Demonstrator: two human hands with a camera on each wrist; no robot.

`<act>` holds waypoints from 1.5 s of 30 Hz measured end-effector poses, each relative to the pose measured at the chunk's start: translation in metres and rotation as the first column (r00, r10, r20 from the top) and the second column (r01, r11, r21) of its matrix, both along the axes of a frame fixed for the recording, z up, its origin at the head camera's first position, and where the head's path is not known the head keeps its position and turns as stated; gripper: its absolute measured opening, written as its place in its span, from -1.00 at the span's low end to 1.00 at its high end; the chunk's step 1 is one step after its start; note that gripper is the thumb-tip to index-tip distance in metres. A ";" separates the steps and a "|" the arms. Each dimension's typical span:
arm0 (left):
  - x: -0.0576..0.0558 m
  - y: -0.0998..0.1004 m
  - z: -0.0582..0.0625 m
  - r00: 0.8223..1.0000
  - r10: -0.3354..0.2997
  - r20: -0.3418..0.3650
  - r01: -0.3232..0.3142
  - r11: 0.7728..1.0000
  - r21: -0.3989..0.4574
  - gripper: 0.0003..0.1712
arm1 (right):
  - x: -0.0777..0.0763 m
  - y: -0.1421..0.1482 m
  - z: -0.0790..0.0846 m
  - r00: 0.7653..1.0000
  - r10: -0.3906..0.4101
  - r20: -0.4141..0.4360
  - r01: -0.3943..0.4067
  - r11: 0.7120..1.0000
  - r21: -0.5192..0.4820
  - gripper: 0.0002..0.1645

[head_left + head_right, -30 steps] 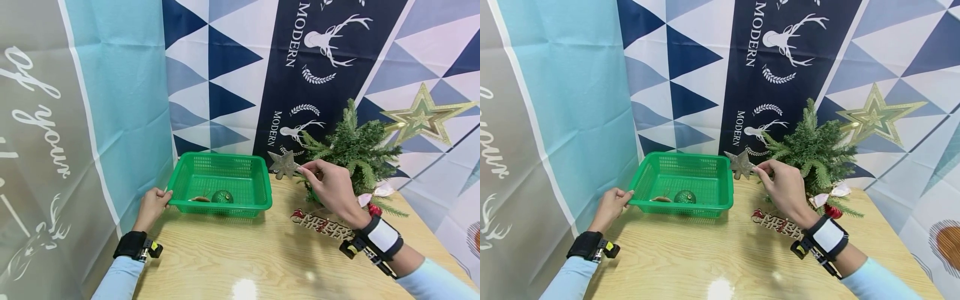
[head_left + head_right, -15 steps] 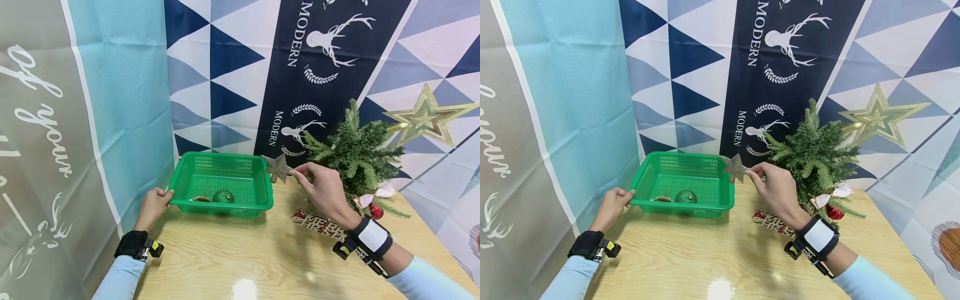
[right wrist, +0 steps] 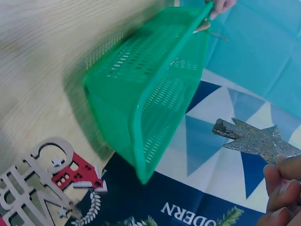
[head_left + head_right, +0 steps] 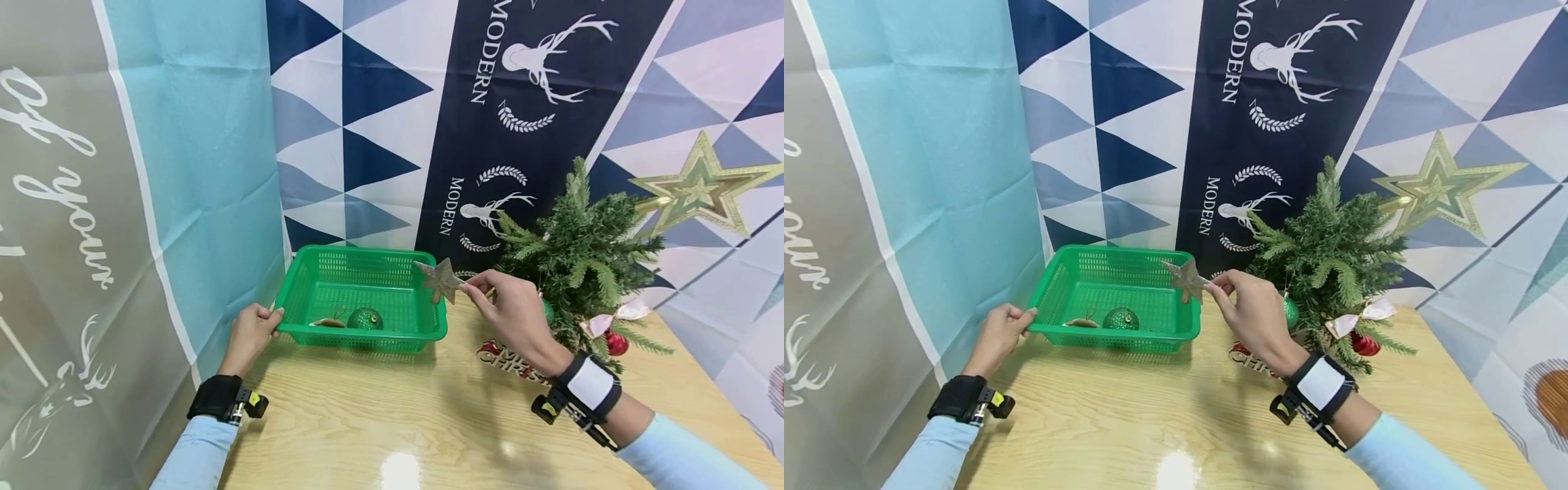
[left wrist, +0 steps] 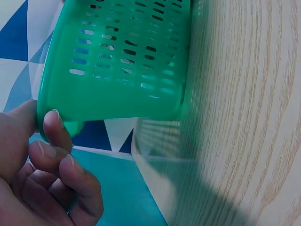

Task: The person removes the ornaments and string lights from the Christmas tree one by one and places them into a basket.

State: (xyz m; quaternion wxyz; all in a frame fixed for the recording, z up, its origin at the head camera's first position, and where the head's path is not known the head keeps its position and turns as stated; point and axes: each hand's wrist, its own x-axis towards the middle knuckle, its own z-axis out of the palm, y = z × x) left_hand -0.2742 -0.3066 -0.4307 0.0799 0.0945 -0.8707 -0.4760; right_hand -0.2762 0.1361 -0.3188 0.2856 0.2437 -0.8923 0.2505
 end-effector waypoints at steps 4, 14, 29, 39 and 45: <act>0.000 0.000 0.000 1.000 0.002 0.000 -0.002 1.000 -0.006 -0.66 | 0.001 -0.006 -0.006 1.000 0.015 0.024 -0.015 1.000 0.013 -0.91; 0.000 0.001 0.001 1.000 0.005 0.006 -0.005 1.000 0.005 -0.66 | 0.001 -0.011 -0.014 0.998 0.022 0.065 -0.023 0.999 0.023 -0.90; 0.000 0.000 0.000 1.000 0.001 0.017 -0.001 1.000 0.010 -0.64 | -0.002 -0.018 -0.018 0.995 0.015 0.097 -0.018 0.999 0.031 -0.88; 0.000 -0.001 0.002 1.000 -0.003 0.009 0.003 1.000 0.015 -0.65 | -0.005 -0.021 -0.022 0.994 0.031 0.105 -0.035 0.999 0.031 -0.93; 0.000 0.000 0.000 1.000 0.000 0.016 0.000 1.000 0.019 -0.65 | -0.007 -0.022 -0.027 0.995 0.026 0.096 -0.030 0.999 0.041 -0.90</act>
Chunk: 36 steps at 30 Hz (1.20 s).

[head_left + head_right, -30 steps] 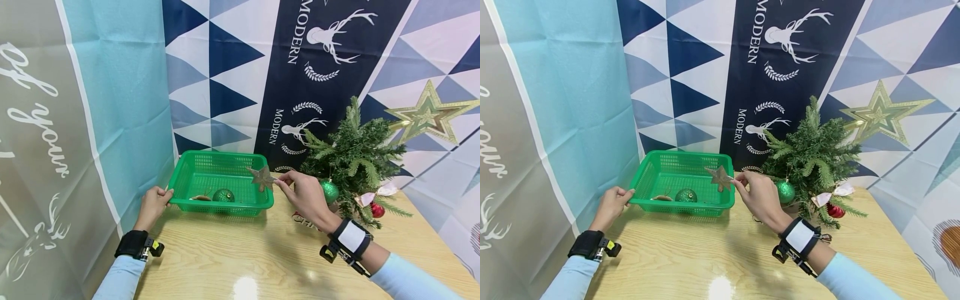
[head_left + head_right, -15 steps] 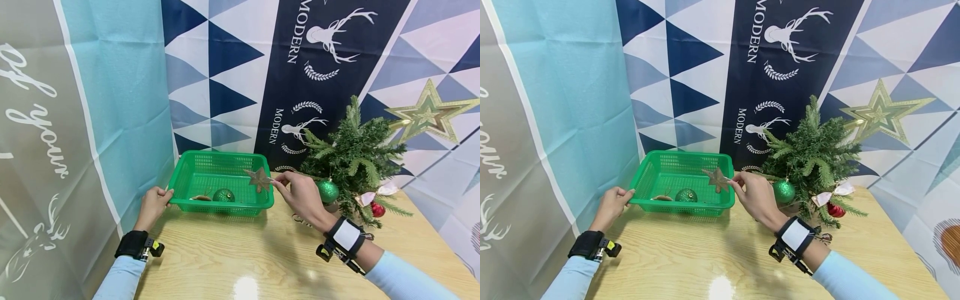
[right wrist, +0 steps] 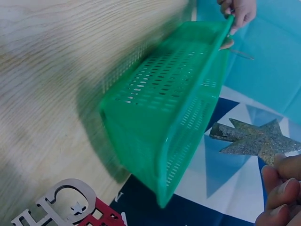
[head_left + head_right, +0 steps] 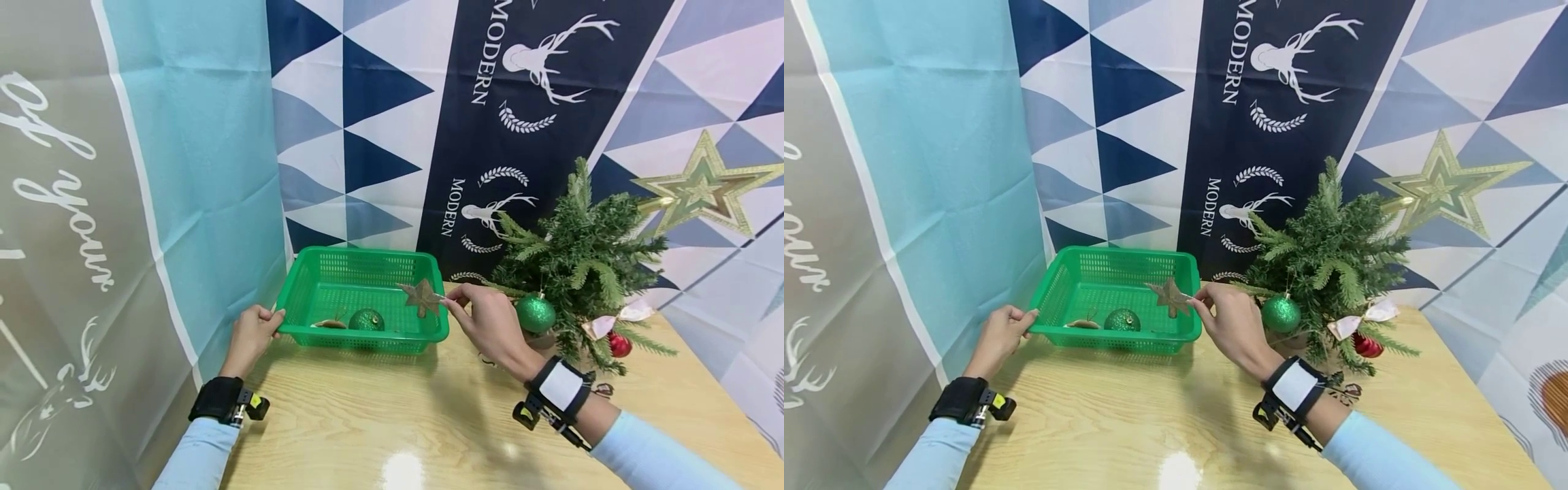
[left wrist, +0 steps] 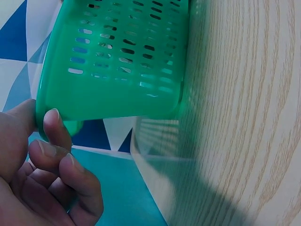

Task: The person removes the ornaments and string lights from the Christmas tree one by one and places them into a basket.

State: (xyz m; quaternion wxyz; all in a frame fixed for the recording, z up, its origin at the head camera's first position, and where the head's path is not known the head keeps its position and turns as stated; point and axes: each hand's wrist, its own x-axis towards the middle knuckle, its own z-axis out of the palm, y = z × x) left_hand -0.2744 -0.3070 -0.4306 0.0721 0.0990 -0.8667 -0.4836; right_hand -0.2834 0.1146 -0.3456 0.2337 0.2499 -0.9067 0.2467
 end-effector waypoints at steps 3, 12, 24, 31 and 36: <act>0.001 0.001 0.000 1.000 -0.001 0.007 0.001 1.000 0.002 -0.65 | 0.000 0.000 -0.002 1.000 -0.003 0.002 0.003 1.000 0.000 -0.90; -0.002 0.002 0.000 1.000 0.004 0.006 -0.004 1.000 -0.003 -0.67 | -0.002 -0.003 -0.008 1.000 0.013 -0.026 -0.013 1.000 0.005 -0.91; -0.002 0.001 0.000 1.000 0.011 0.013 -0.011 1.000 -0.006 -0.65 | -0.005 -0.009 -0.017 1.000 0.015 -0.022 -0.015 1.000 0.010 -0.91; 0.000 0.001 0.001 1.000 0.007 0.005 -0.007 1.000 0.000 -0.65 | -0.005 -0.014 -0.022 1.000 0.018 -0.020 -0.017 1.000 0.024 -0.93; 0.000 0.001 0.000 1.000 0.008 0.002 -0.008 1.000 -0.005 -0.64 | -0.005 -0.016 -0.025 0.999 0.038 -0.027 -0.038 0.999 0.027 -0.94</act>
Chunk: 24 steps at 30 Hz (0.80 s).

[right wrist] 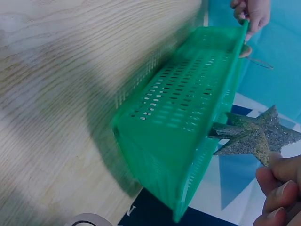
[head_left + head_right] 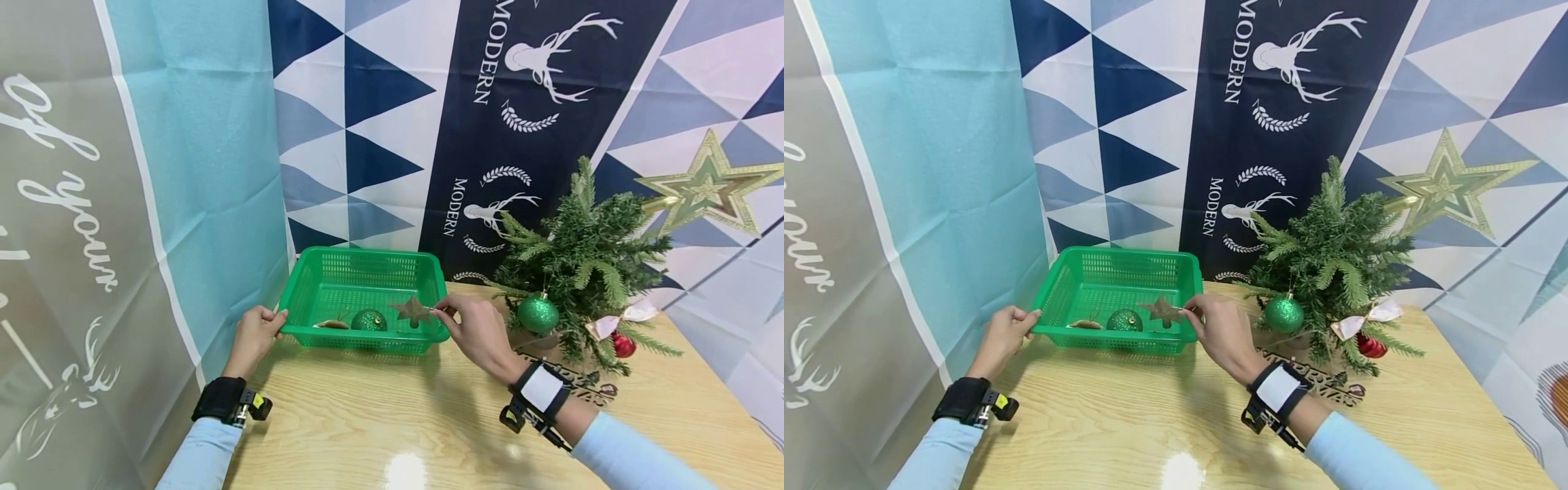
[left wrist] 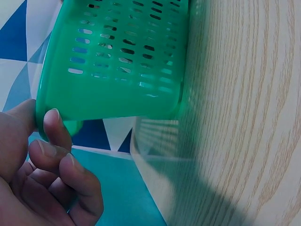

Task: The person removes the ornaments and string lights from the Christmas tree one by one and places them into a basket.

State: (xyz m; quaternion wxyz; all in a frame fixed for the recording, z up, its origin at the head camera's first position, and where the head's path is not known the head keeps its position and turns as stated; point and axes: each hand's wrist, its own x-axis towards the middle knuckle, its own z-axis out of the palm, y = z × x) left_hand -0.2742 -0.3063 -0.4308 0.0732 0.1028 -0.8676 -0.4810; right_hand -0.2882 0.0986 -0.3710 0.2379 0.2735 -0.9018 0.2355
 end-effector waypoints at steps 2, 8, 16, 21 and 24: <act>0.000 0.000 0.000 1.000 0.001 -0.001 -0.001 1.000 -0.002 -0.64 | -0.001 0.000 -0.002 1.000 0.004 -0.002 -0.004 1.000 0.004 -0.93; 0.000 0.000 -0.001 1.000 0.002 -0.006 -0.002 1.000 -0.010 -0.64 | -0.002 -0.002 -0.006 1.000 -0.001 0.013 0.000 1.000 0.020 -0.93; -0.001 -0.001 -0.002 1.000 0.006 -0.008 -0.006 1.000 -0.008 -0.63 | -0.004 -0.004 -0.012 1.000 -0.010 0.024 0.009 0.999 0.037 -0.95; -0.002 0.000 -0.002 1.000 0.013 -0.003 -0.013 1.000 -0.003 -0.63 | -0.006 -0.006 -0.017 1.000 -0.009 0.015 0.008 0.999 0.047 -0.96; -0.002 0.000 -0.001 1.000 0.014 -0.001 -0.014 1.000 -0.003 -0.63 | -0.007 -0.007 -0.021 1.000 -0.010 0.010 0.010 0.999 0.051 -0.96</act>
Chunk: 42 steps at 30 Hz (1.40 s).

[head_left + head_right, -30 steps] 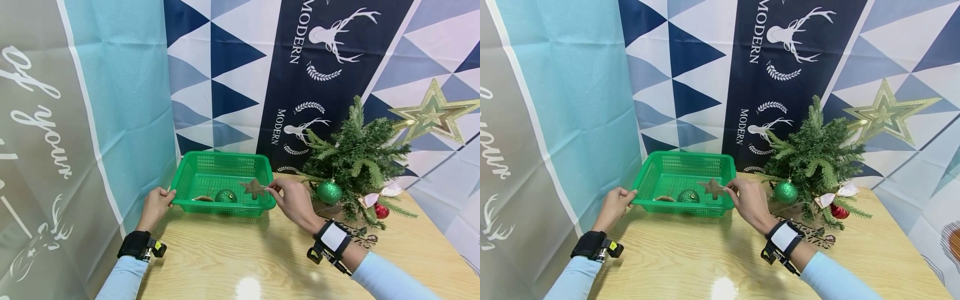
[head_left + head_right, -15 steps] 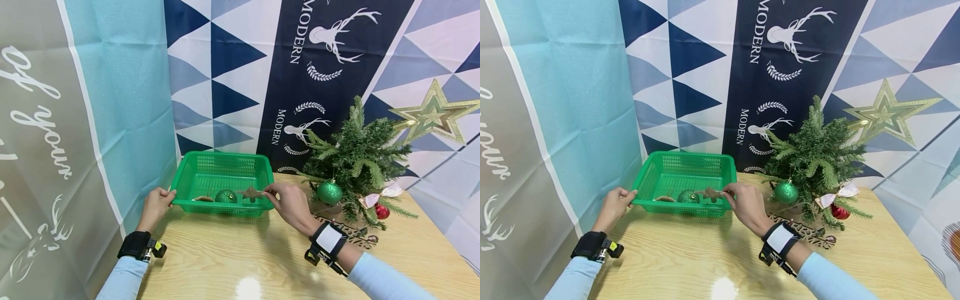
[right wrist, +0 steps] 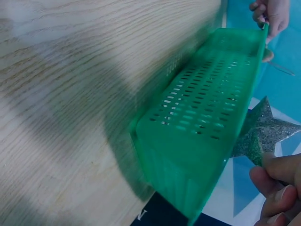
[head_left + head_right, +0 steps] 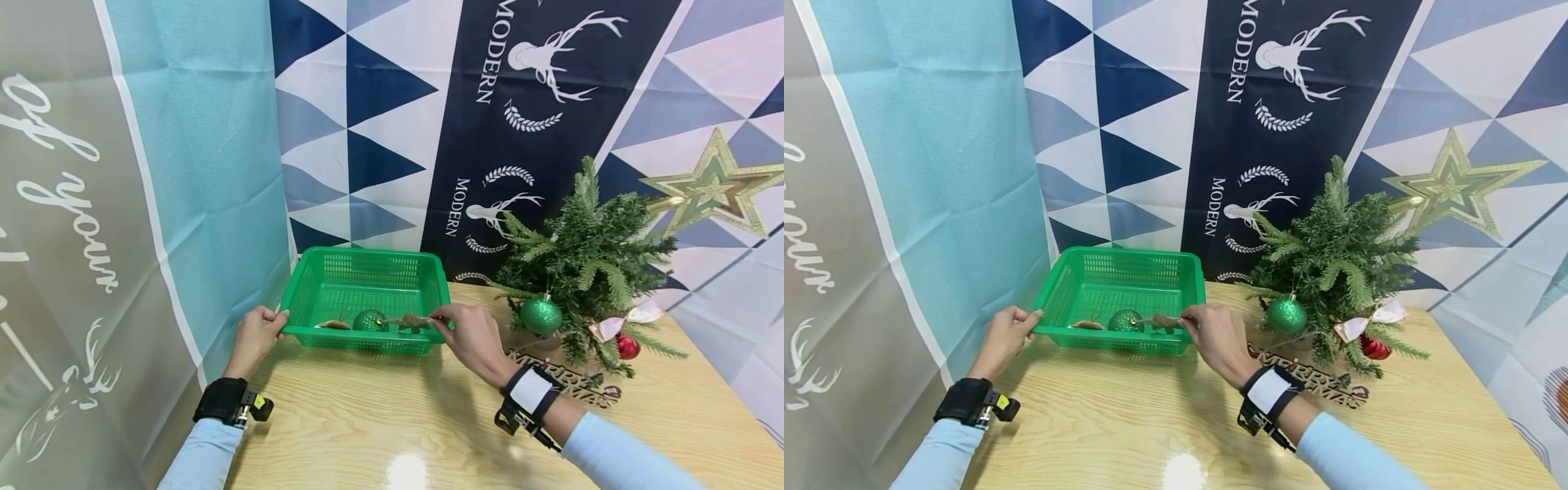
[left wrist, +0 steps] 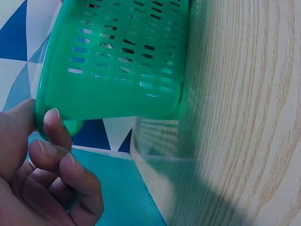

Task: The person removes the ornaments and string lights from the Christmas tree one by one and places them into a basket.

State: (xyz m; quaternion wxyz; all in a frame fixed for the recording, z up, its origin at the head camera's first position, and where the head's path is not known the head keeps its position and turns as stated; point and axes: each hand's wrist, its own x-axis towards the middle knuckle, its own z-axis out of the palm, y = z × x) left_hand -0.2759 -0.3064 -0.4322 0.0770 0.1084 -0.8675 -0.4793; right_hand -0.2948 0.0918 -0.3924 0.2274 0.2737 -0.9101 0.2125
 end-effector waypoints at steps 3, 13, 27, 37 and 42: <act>0.001 0.003 0.001 1.000 -0.009 0.004 0.009 1.000 0.002 -0.63 | 0.001 0.001 -0.005 1.000 -0.004 0.002 0.004 1.000 0.013 -0.96; 0.001 0.009 0.000 1.000 -0.024 0.004 0.024 1.000 0.008 -0.63 | 0.004 0.006 -0.011 0.999 -0.016 0.038 0.014 0.998 0.061 -0.94; 0.002 0.010 0.000 0.999 -0.043 -0.006 0.043 0.999 0.009 -0.63 | 0.037 0.054 0.061 1.000 -0.020 0.001 0.020 1.000 0.019 -0.89; 0.004 0.000 0.003 0.999 -0.037 -0.012 0.037 0.999 -0.011 -0.61 | 0.038 0.128 0.149 0.964 -0.174 -0.202 0.215 0.955 0.205 -0.87; 0.005 0.001 0.001 0.999 -0.053 -0.001 0.053 0.998 -0.034 -0.61 | 0.027 0.134 0.143 0.947 -0.127 -0.293 0.220 0.925 0.310 -0.83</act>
